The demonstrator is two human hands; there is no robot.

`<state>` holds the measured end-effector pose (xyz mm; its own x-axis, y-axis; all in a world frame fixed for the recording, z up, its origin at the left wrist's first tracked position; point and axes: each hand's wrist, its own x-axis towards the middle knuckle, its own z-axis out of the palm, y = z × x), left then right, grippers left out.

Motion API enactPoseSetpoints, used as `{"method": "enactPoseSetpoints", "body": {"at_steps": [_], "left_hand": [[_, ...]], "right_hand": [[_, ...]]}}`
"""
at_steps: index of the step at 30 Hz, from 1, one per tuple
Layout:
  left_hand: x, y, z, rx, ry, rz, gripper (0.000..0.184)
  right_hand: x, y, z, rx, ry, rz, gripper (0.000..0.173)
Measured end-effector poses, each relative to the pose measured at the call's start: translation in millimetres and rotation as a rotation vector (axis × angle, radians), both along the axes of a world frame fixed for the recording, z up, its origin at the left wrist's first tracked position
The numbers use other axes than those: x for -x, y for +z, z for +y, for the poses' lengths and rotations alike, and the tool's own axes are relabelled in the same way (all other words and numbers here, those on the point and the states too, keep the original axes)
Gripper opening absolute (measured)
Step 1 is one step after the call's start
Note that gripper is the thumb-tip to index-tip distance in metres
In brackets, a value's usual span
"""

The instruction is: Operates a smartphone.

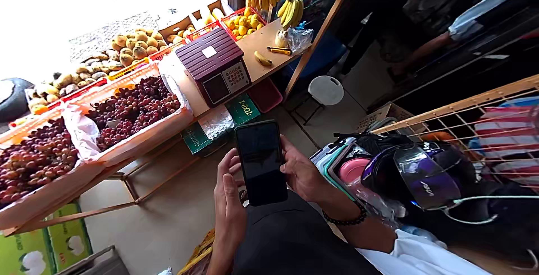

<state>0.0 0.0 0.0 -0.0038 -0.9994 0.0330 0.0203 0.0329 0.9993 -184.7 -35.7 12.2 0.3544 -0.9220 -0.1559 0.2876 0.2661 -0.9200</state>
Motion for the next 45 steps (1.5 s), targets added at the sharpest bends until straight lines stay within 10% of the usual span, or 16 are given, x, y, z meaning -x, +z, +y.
{"method": "enactPoseSetpoints", "body": {"at_steps": [6,12,20,26,38,45], "left_hand": [[28.6,-16.0,-22.3,-0.468,-0.403,0.595,0.067],[75.7,-26.5,-32.6,-0.691,-0.497,0.785,0.048],[140.2,-24.4,-18.6,-0.706,-0.599,0.698,0.049],[200.6,-11.2,1.1,-0.497,-0.587,0.623,0.052],[291.3,-0.3,38.5,-0.339,-0.778,0.503,0.054],[325.0,-3.2,45.2,-0.465,-0.807,0.475,0.053]], "right_hand": [[23.7,-6.2,29.1,0.027,-0.13,0.028,0.085],[68.1,-13.4,70.1,0.112,-0.169,0.705,0.132],[120.0,-19.6,106.2,0.141,-0.393,0.564,0.094],[165.7,-9.3,132.1,0.303,-0.473,0.553,0.097],[263.2,3.0,156.4,0.502,-0.826,1.186,0.078],[283.5,-16.3,201.9,0.558,-1.004,0.953,0.029]]}}
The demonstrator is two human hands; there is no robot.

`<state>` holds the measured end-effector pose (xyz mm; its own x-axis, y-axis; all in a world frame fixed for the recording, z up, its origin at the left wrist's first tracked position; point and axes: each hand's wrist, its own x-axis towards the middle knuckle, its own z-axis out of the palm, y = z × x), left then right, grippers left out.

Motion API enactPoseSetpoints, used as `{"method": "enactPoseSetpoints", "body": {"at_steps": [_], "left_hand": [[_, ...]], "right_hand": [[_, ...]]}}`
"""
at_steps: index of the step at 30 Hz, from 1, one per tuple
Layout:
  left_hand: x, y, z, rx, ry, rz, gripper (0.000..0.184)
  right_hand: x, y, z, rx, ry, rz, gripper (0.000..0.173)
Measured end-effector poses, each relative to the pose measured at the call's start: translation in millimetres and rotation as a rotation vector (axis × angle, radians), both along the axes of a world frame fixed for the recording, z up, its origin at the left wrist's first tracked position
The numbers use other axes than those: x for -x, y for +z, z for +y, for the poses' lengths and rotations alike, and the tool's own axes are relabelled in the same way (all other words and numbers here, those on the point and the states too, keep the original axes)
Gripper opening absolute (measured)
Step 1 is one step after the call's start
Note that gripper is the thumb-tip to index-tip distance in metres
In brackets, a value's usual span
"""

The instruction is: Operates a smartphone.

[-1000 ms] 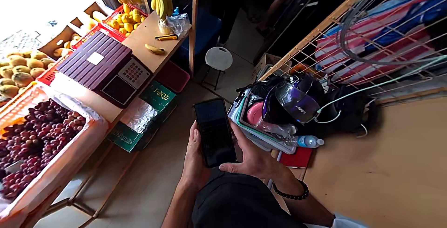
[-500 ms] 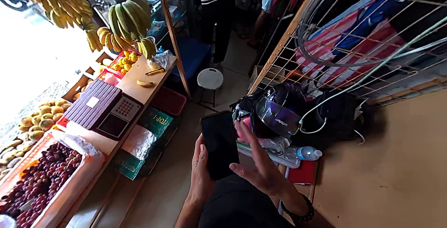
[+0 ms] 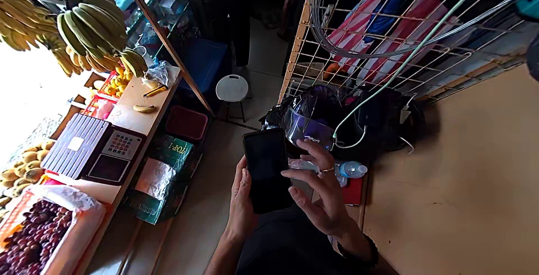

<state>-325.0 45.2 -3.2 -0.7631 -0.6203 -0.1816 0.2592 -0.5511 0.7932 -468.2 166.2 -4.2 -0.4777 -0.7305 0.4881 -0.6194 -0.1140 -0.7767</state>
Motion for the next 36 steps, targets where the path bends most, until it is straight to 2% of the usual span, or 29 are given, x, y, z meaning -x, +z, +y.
{"method": "enactPoseSetpoints", "body": {"at_steps": [4,11,14,16,18,20,22,28,31,33,36], "left_hand": [[15.7,3.0,4.6,-0.052,-0.011,-0.001,0.051],[29.2,4.9,7.0,-0.086,-0.064,0.005,0.052],[31.1,3.5,6.9,-0.104,-0.066,0.003,0.054],[33.3,2.7,5.6,-0.094,-0.062,-0.01,0.052],[34.6,0.6,5.9,-0.102,-0.043,-0.024,0.052],[38.7,-1.4,4.4,-0.103,-0.037,-0.033,0.054],[43.8,-2.9,1.8,-0.082,-0.037,-0.022,0.055],[49.1,-2.0,-2.0,-0.076,-0.052,-0.025,0.055],[50.2,-2.9,-2.8,-0.077,-0.092,-0.011,0.056],[49.6,-0.8,-0.2,-0.088,-0.116,-0.028,0.055],[51.3,0.0,3.8,-0.082,-0.164,-0.016,0.056]], "right_hand": [[10.8,-12.3,12.8,0.078,-0.029,0.033,0.012],[22.8,-22.0,24.0,0.054,0.026,0.193,0.016],[23.8,-23.5,25.1,0.082,0.027,0.183,0.016],[22.7,-23.3,22.6,0.085,-0.016,0.056,0.025],[17.1,-21.1,19.8,0.02,-0.021,-0.191,0.05],[10.6,-19.6,13.7,-0.041,0.012,-0.389,0.065],[3.7,-20.5,8.6,-0.046,0.025,-0.429,0.069],[2.3,-15.1,8.9,-0.029,0.013,-0.424,0.065],[16.0,-9.3,8.9,-0.077,-0.056,-0.377,0.074],[32.0,-1.8,7.2,-0.154,-0.171,-0.257,0.081],[53.1,11.1,1.8,-0.219,-0.269,0.038,0.073]]}}
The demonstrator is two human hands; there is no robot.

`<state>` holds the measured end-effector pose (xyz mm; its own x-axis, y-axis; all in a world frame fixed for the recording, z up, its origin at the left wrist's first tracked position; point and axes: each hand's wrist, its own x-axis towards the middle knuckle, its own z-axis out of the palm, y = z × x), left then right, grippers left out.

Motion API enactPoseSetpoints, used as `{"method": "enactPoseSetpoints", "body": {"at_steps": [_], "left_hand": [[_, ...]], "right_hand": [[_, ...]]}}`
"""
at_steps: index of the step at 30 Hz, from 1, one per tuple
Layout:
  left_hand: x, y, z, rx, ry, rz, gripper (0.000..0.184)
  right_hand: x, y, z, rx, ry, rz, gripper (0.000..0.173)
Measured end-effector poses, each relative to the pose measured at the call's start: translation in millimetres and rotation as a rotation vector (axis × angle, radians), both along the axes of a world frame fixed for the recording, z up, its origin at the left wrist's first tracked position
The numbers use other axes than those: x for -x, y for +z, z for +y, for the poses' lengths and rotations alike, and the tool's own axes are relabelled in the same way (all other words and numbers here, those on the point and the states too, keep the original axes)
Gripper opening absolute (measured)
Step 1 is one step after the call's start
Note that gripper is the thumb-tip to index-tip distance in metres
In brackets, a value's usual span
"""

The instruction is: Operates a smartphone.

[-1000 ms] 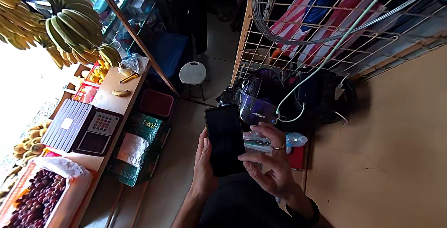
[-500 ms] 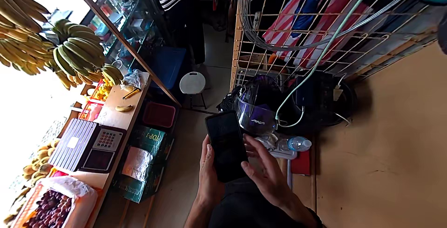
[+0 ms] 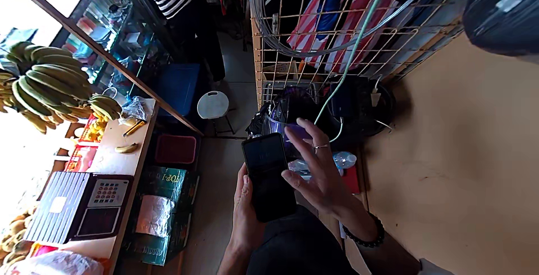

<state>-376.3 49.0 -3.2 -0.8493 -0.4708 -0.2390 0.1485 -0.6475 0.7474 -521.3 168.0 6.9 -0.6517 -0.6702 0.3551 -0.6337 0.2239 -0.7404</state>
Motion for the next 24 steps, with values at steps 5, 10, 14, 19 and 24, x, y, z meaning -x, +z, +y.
{"method": "enactPoseSetpoints", "body": {"at_steps": [5,10,14,19,24], "left_hand": [[6.0,-1.0,1.4,0.04,-0.041,0.013,0.053],[6.3,-2.6,-3.3,0.046,-0.054,0.0,0.05],[6.4,-2.6,-7.8,0.017,-0.041,-0.006,0.049],[4.9,-1.2,-8.7,0.022,-0.024,-0.003,0.05],[2.9,1.1,-9.0,0.006,-0.015,-0.016,0.05]], "right_hand": [[-2.2,1.0,8.2,-0.099,-0.027,0.199,0.065],[-33.2,-9.5,44.8,-0.13,0.098,0.171,0.051],[-42.4,-19.4,61.6,0.012,0.207,0.142,0.03],[-35.6,-24.6,46.9,0.116,0.1,0.151,0.018],[-31.2,-26.4,35.2,0.102,0.182,0.195,0.018]]}}
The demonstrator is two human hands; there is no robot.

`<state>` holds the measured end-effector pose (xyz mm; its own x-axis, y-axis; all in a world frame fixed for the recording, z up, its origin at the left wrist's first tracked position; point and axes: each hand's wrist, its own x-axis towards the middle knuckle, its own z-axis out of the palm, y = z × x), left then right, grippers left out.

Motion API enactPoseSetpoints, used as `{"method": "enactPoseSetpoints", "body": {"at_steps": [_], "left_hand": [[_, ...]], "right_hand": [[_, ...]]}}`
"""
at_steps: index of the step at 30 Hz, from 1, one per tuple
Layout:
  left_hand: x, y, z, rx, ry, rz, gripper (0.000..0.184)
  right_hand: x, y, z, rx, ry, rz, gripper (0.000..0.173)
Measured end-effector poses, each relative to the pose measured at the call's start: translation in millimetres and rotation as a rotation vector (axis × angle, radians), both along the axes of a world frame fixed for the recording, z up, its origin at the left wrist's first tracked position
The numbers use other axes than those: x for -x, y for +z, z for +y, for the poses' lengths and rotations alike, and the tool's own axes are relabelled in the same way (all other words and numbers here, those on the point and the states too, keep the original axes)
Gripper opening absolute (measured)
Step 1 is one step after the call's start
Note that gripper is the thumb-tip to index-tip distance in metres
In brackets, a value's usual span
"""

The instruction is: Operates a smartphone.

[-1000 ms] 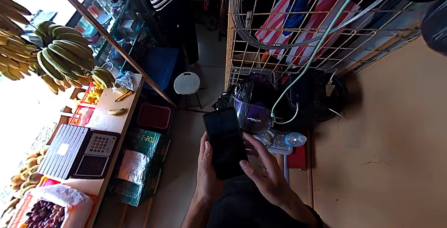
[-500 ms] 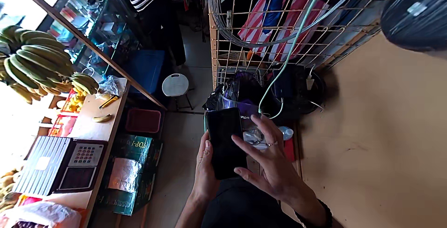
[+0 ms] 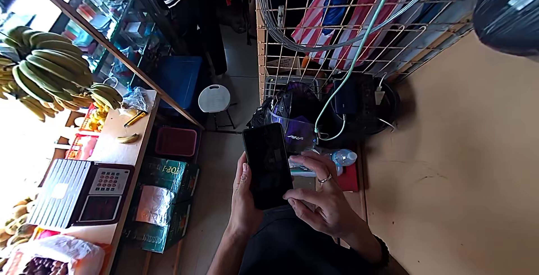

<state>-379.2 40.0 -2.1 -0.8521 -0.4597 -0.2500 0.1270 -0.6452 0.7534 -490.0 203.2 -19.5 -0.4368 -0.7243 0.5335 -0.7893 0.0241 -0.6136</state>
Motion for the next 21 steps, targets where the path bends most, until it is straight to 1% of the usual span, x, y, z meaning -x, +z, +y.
{"method": "enactPoseSetpoints", "body": {"at_steps": [5,10,12,14,17,18,21], "left_hand": [[0.1,-1.0,0.9,0.005,0.003,0.004,0.048],[3.3,-0.4,2.3,0.026,-0.005,-0.001,0.051],[4.5,0.9,4.0,0.025,-0.012,-0.008,0.051],[5.3,0.3,5.8,0.023,-0.02,0.0,0.051],[8.5,-0.3,6.5,0.031,-0.03,0.021,0.054],[9.2,-1.2,7.2,0.045,-0.026,0.026,0.053],[10.4,-3.9,6.9,0.072,-0.02,0.032,0.053]], "right_hand": [[7.8,-1.5,-7.3,-0.003,0.011,0.005,0.021],[17.9,7.2,-14.8,0.164,-0.128,-0.012,0.019],[23.4,13.2,-17.6,0.17,-0.165,-0.023,0.022],[29.6,19.6,-21.3,0.104,-0.203,-0.011,0.031],[41.3,27.1,-29.2,-0.029,-0.253,0.041,0.054],[44.1,28.0,-30.8,-0.075,-0.263,0.055,0.059],[44.8,26.9,-29.7,-0.171,-0.261,0.107,0.062]]}}
